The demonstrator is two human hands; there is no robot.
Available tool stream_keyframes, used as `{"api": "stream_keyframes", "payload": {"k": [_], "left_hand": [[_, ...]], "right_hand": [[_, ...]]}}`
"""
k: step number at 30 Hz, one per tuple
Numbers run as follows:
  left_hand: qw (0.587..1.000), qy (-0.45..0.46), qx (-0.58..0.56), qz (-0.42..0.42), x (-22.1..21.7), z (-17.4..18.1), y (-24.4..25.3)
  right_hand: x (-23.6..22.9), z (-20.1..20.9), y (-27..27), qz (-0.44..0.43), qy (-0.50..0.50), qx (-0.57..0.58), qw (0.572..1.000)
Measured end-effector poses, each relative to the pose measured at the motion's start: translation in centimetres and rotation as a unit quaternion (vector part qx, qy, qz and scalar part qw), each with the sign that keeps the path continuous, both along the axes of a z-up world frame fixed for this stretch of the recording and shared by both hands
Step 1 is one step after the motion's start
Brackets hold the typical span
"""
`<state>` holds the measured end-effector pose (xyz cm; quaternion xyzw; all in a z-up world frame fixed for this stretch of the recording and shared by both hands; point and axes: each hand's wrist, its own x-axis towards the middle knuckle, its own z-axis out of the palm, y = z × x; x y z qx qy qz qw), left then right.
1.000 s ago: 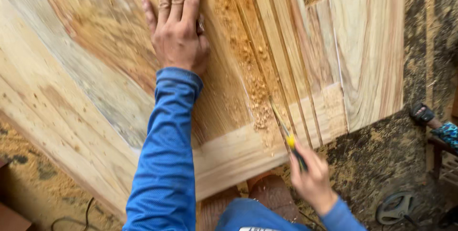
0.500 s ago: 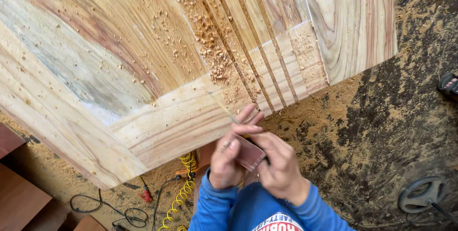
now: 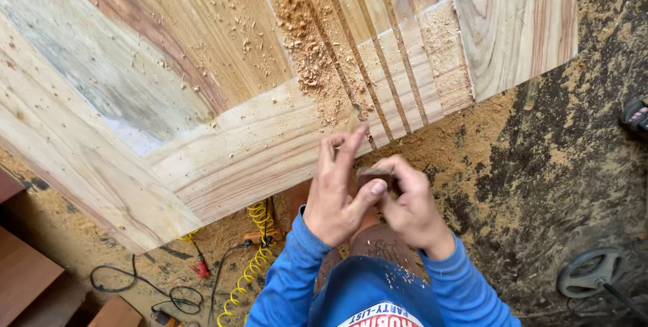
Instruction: The person uses a chisel to carve parallel grooves into a large wooden board. They repeatedly scrape and clear wood shavings from the grooves, working along the length of the board in a woodworking shop.
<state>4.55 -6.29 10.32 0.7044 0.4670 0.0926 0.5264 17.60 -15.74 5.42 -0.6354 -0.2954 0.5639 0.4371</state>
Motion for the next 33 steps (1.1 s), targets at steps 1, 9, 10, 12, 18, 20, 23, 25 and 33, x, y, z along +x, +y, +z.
{"api": "stream_keyframes", "payload": {"k": [1,9,10,12,18,20,23,25,33], "left_hand": [[1.0,-0.012,-0.011,0.021,-0.2,-0.2,0.4],[0.819,0.34,0.462,0.002,-4.3,-4.2,10.1],[0.784,0.364,0.503,-0.012,-4.8,-4.8,11.1],[0.773,0.399,0.493,0.004,-5.5,-5.7,12.4],[0.741,0.42,0.523,0.025,-4.6,-6.1,11.6],[0.742,0.42,0.522,0.029,-4.5,-6.0,11.4],[0.743,0.417,0.522,0.031,-4.6,-6.1,12.0],[0.749,0.414,0.516,0.031,-4.8,-6.4,12.2],[0.785,0.349,0.511,-0.017,-3.5,-7.0,9.6]], "right_hand": [[0.3,-0.5,0.3,-0.002,-0.025,-0.005,1.0],[0.2,-4.6,3.7,0.02,-0.314,0.051,0.948],[-0.1,-4.7,3.8,0.025,-0.332,0.053,0.941],[-0.6,-4.6,3.6,0.034,-0.366,0.042,0.929],[-0.3,-3.5,4.1,0.045,-0.375,0.062,0.924],[-0.2,-3.3,4.4,0.056,-0.377,0.074,0.921],[-0.2,-3.5,4.8,0.084,-0.376,0.062,0.921],[-0.3,-3.7,4.6,0.097,-0.379,0.031,0.92],[-0.6,-5.6,3.3,0.069,-0.387,0.082,0.916]]}}
